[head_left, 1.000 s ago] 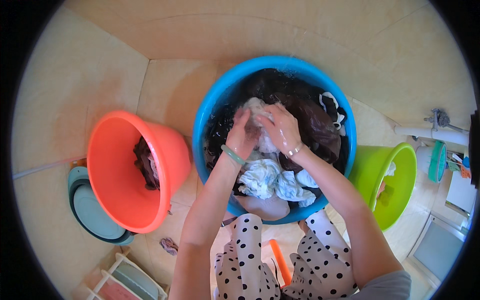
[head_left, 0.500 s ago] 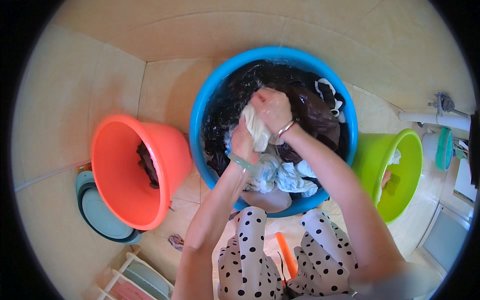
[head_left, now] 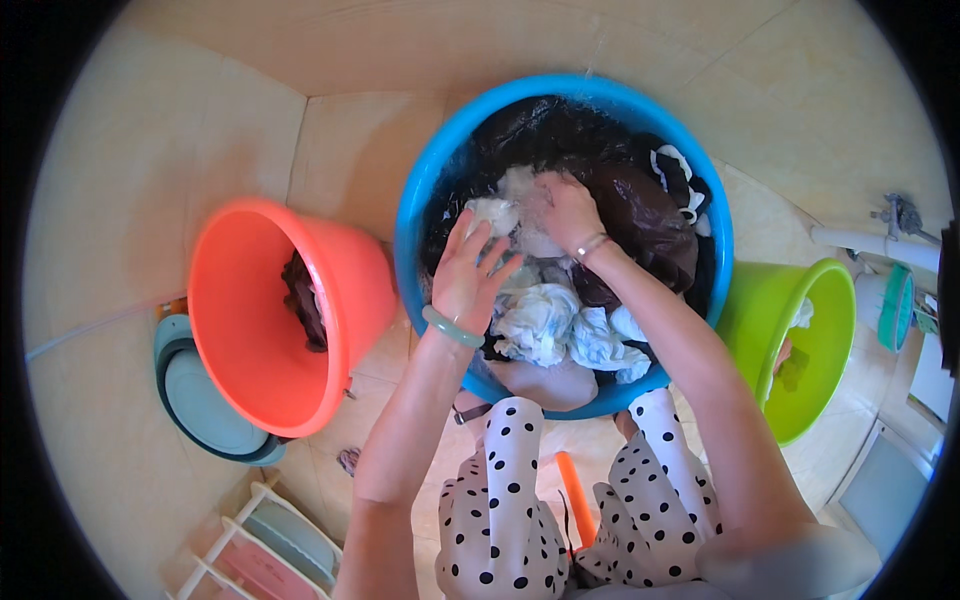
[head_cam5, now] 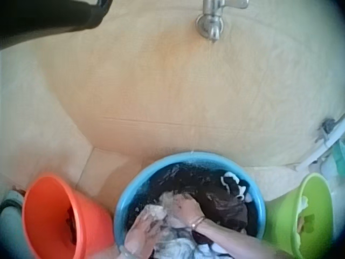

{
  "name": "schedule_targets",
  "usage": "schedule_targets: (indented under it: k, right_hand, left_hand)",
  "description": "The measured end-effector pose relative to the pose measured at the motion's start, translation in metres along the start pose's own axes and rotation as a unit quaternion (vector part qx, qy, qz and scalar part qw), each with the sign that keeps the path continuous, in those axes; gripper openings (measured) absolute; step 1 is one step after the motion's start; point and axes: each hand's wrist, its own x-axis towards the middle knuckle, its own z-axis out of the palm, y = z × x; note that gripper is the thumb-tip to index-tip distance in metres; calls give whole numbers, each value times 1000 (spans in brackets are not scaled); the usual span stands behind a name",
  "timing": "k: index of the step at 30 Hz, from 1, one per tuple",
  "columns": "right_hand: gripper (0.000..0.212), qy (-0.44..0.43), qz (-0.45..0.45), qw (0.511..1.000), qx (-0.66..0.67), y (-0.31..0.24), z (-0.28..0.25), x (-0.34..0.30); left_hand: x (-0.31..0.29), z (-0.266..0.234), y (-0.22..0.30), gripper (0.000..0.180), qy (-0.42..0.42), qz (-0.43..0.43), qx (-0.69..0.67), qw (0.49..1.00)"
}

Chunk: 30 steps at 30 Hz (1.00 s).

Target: The person hand-washes a load of mixed-color clothes in a blue basin filled with soapy water. They scrub and rinse individual items, including white, light blue, and dark garments, then transfer them into a green basin. The person occasionally reaches for the faucet to add water.

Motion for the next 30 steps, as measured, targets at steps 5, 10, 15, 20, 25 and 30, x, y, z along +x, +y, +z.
schedule_targets:
  k: [5,10,15,20,25,30]
  right_hand:
    - [13,-47,-87,967,233,-97,-92,-47]
    - [27,61,-57,936,342,-55,-85,-29]
    - [30,-132,164,613,761,-52,-83,-34]
    - [26,4,-30,866,499,-69,-82,-48]
    - [30,127,-258,927,242,-92,-77,-66]
    - [18,162,-266,924,222,-96,-75,-59]
  left_hand:
    - [11,14,10,39,-61,-30,-9,998]
    - [-23,62,11,39,-120,-30,-17,992]
    - [-26,66,3,44,-139,-107,-91,980]
    - [-29,71,-9,51,-135,-166,-176,961]
    - [-8,62,-22,40,-199,-81,-255,943]
    - [6,57,-32,27,-220,-48,-275,935]
